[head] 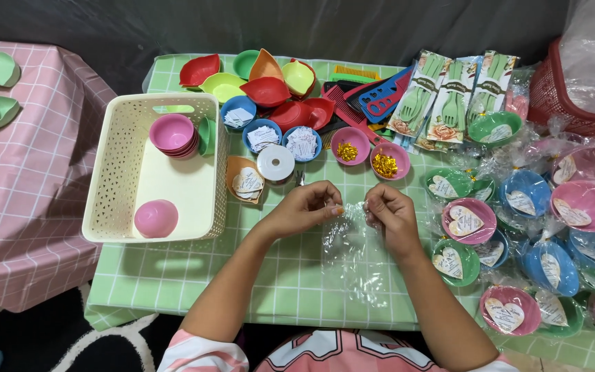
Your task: The person places a heart-shaped tag into a pink bowl, wraps it in clear plastic, and secures the package with a gold twist tie. They repeat this process for a second bowl, placing each finished unit on the table.
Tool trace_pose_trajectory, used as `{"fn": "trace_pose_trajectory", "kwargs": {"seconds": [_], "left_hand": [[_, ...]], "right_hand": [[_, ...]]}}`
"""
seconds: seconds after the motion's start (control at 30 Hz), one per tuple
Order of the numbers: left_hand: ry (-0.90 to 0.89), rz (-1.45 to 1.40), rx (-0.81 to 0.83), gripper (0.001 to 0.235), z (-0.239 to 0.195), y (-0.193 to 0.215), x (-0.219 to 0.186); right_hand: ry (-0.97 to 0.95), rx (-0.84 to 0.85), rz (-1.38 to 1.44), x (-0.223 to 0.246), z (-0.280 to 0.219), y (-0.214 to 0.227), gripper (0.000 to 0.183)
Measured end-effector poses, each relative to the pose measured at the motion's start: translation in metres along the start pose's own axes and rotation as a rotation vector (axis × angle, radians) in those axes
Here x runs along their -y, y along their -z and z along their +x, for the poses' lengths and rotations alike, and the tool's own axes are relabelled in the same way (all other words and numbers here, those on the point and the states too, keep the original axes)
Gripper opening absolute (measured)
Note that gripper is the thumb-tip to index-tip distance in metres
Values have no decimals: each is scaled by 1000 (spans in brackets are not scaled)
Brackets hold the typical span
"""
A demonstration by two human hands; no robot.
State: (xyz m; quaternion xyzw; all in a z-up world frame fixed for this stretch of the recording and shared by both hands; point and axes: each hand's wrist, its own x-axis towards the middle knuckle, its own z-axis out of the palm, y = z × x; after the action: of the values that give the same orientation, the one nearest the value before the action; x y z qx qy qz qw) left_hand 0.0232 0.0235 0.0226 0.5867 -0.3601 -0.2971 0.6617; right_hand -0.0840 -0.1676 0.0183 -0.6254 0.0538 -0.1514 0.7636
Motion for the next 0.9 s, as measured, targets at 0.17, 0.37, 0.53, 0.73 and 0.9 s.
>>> {"fn": "trace_pose_trajectory", "kwargs": {"seconds": [0.17, 0.37, 0.53, 0.73, 0.9], "left_hand": [[-80, 417, -186, 30, -14, -10, -56], [-207, 1091, -272, 34, -57, -3, -122], [-16, 1562, -420, 17, -103, 85, -134], [959, 1449, -211, 49, -109, 135, -136], [1148, 1444, -173, 59, -113, 157, -94]], "right_hand": [[67, -21, -146, 3, 1, -5, 28], [119, -107, -178, 11, -1, -1, 29], [124, -136, -165, 15, -4, -2, 27], [114, -172, -175, 16, -5, -3, 27], [107, -187, -152, 14, -4, -4, 27]]}}
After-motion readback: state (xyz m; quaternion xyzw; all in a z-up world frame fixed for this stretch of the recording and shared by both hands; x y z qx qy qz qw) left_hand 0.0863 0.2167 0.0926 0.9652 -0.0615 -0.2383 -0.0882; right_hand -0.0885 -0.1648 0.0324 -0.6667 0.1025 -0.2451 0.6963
